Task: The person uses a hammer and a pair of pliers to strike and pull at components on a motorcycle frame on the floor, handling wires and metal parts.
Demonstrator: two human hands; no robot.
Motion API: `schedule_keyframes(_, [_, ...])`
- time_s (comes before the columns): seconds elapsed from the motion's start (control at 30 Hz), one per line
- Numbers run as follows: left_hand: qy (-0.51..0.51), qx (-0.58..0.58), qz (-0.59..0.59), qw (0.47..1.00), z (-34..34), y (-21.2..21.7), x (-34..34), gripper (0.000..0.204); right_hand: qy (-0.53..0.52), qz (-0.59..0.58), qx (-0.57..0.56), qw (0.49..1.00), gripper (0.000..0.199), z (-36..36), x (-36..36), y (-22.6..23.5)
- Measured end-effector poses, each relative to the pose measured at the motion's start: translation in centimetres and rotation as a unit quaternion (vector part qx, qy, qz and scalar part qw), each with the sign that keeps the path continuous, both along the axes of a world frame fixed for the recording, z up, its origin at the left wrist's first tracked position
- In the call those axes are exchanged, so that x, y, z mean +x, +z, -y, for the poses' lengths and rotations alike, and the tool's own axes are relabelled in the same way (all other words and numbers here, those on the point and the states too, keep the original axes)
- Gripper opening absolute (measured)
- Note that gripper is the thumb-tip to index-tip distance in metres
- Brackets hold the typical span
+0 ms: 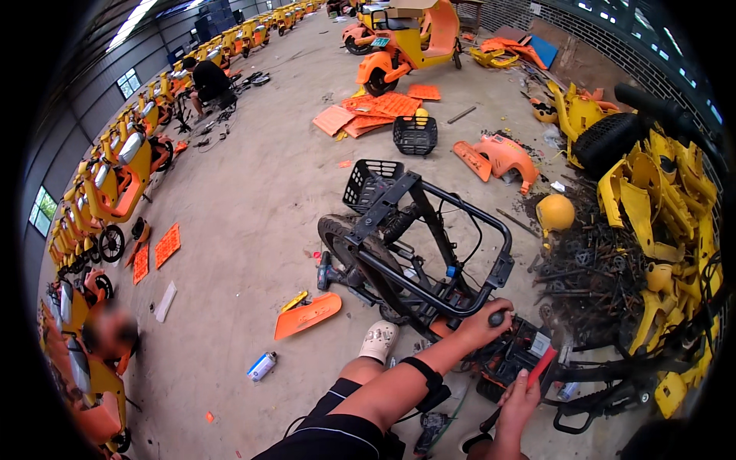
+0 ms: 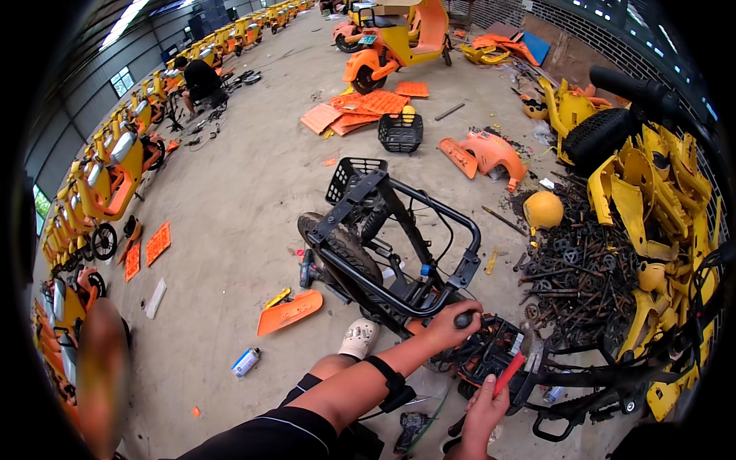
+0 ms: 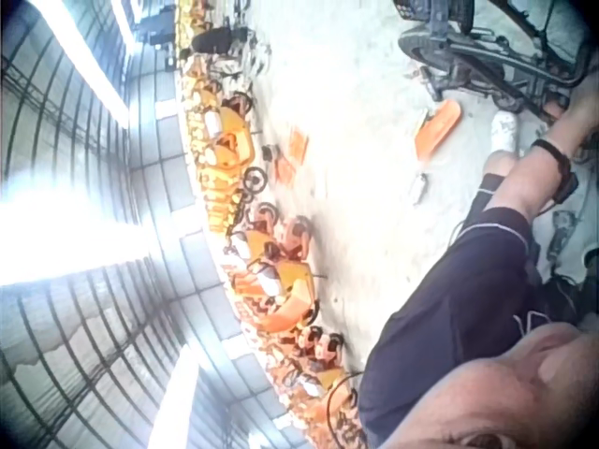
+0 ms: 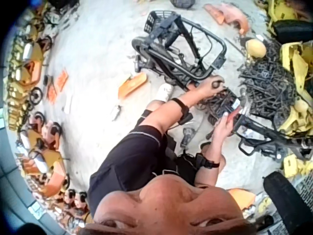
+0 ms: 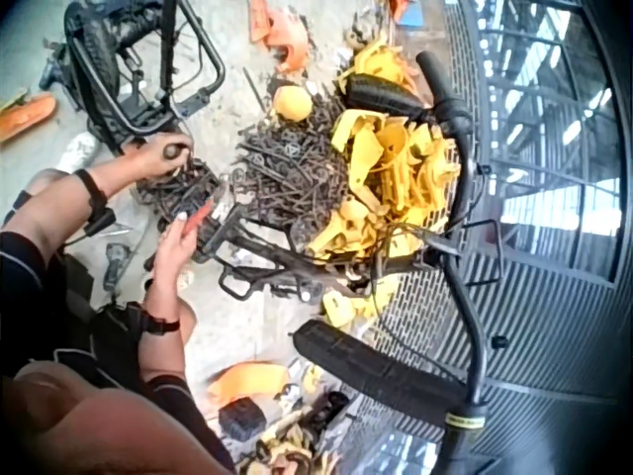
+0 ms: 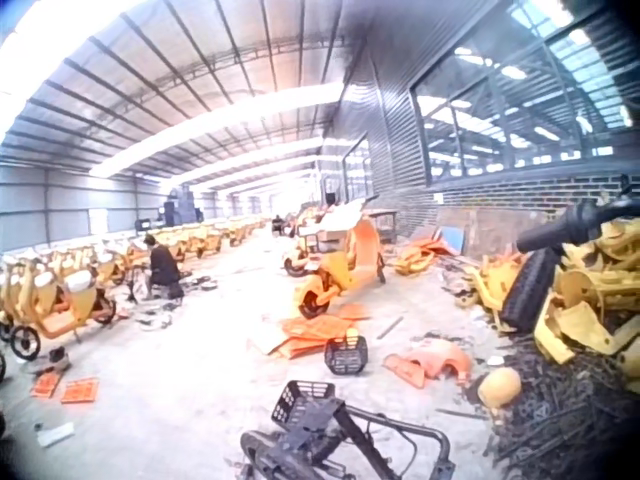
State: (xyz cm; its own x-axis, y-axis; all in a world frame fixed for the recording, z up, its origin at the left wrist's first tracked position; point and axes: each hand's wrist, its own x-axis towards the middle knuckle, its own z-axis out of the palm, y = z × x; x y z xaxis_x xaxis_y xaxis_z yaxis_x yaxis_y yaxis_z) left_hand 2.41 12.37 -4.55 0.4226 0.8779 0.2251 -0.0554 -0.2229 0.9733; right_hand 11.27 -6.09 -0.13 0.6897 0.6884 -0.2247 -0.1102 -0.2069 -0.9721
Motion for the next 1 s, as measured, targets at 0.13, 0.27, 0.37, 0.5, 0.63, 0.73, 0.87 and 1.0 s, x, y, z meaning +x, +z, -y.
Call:
schedule_keyframes(0.13, [0.014,0.054,0.008,0.998,0.1,-0.4,0.3,0.014,-0.010,-0.029,0.005,1.000,0.026,-0.7,-0.5,0.2])
schedule_keyframes(0.27, [-0.003,0.042,0.001,0.999,0.2,-0.4,0.2,0.016,-0.006,-0.018,0.006,1.000,0.026,-0.5,-0.5,0.2])
schedule_keyframes(0.37, [-0.005,0.027,0.006,1.000,-0.2,-0.1,-0.1,0.017,0.003,-0.006,-0.002,1.000,0.026,-0.4,-0.4,0.1])
schedule_keyframes(0.5, [0.000,0.033,0.006,0.999,0.0,-0.1,0.0,0.017,0.006,-0.013,-0.009,1.000,0.027,-0.2,-0.5,-0.5])
schedule_keyframes(0.63, [0.009,0.051,-0.001,0.999,0.1,-0.1,0.3,0.017,0.002,-0.043,-0.011,0.999,0.027,0.0,-0.4,0.2])
schedule_keyframes(0.73, [0.018,0.047,-0.004,0.999,0.2,-0.3,0.6,0.018,0.001,-0.035,-0.001,0.999,0.027,0.3,-0.4,0.5])
schedule_keyframes(0.87, [0.025,0.045,0.001,0.999,0.0,-0.8,1.0,0.019,0.027,-0.014,0.018,0.999,0.027,1.3,-0.3,0.8])
schedule_keyframes(1.0, [0.039,0.047,0.004,0.998,0.2,-0.6,1.5,0.016,0.087,0.033,0.023,0.995,0.032,2.6,-0.5,1.2])
